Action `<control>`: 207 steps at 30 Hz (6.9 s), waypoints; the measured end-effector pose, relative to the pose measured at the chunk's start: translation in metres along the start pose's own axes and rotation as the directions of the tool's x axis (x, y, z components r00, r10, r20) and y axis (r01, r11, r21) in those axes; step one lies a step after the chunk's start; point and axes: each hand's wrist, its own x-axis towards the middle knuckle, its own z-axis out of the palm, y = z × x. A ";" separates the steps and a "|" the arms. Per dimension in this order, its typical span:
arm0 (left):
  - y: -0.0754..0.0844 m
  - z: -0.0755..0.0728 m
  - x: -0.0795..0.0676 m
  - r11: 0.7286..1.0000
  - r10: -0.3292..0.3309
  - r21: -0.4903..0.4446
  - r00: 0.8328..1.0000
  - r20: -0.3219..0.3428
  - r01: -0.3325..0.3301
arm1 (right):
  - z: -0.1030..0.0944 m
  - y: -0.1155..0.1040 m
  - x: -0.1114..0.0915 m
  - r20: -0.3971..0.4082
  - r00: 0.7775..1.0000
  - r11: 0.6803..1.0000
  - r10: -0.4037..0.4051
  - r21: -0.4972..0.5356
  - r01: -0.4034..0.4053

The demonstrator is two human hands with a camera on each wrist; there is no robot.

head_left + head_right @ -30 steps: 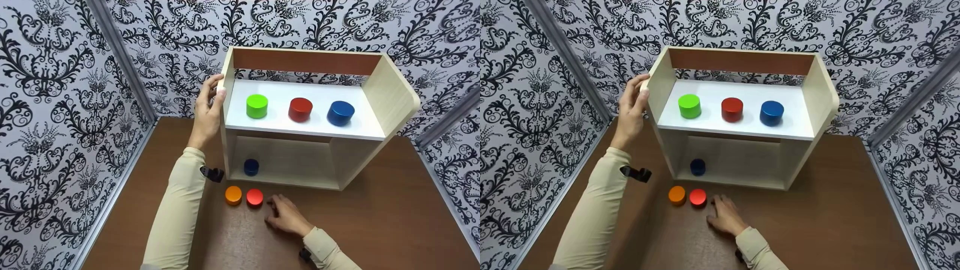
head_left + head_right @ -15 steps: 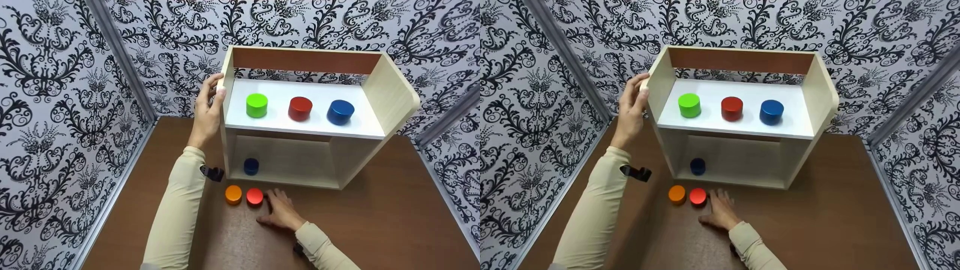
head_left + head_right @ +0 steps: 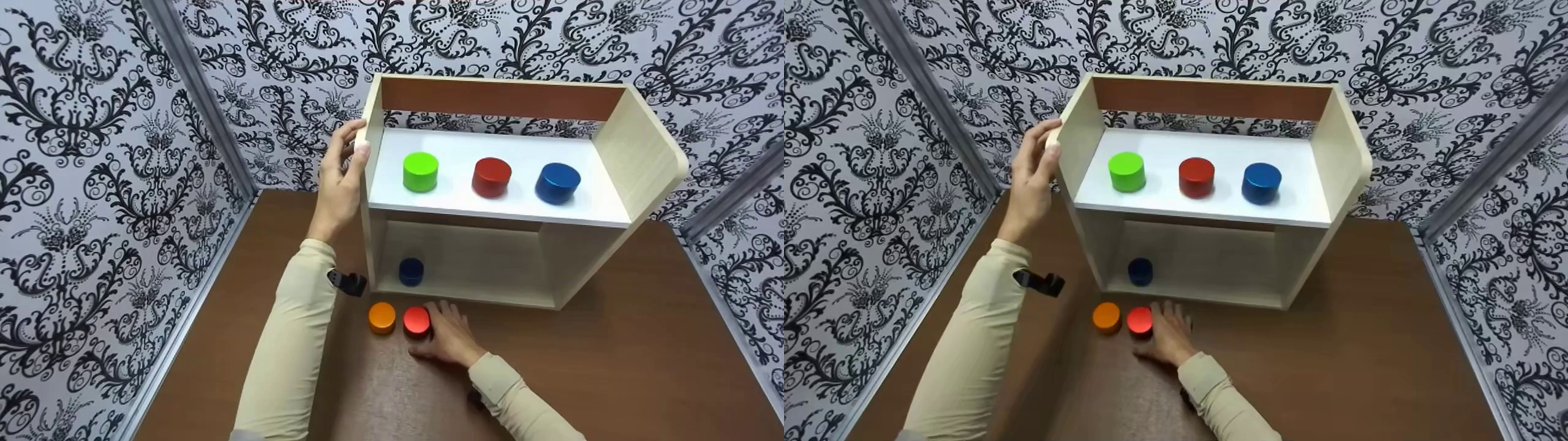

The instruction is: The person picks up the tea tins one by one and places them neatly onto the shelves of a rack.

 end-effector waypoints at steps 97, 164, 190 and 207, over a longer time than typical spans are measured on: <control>-0.001 0.000 0.000 1.000 -0.004 0.028 1.000 0.008 0.004 | -0.078 0.053 0.041 -0.161 0.986 0.999 -0.030 -0.046 0.023; -0.003 0.000 0.000 1.000 0.027 -0.011 1.000 0.009 -0.027 | -0.066 0.077 0.073 -0.126 0.988 0.993 0.089 -0.068 -0.098; -0.004 0.000 0.000 1.000 0.010 -0.008 1.000 0.012 -0.010 | -0.091 0.060 0.037 -0.213 0.977 1.000 0.026 0.000 -0.026; -0.003 0.000 0.000 1.000 0.017 0.012 1.000 0.007 -0.017 | -0.079 0.015 0.011 -0.259 0.955 0.979 -0.144 0.101 0.175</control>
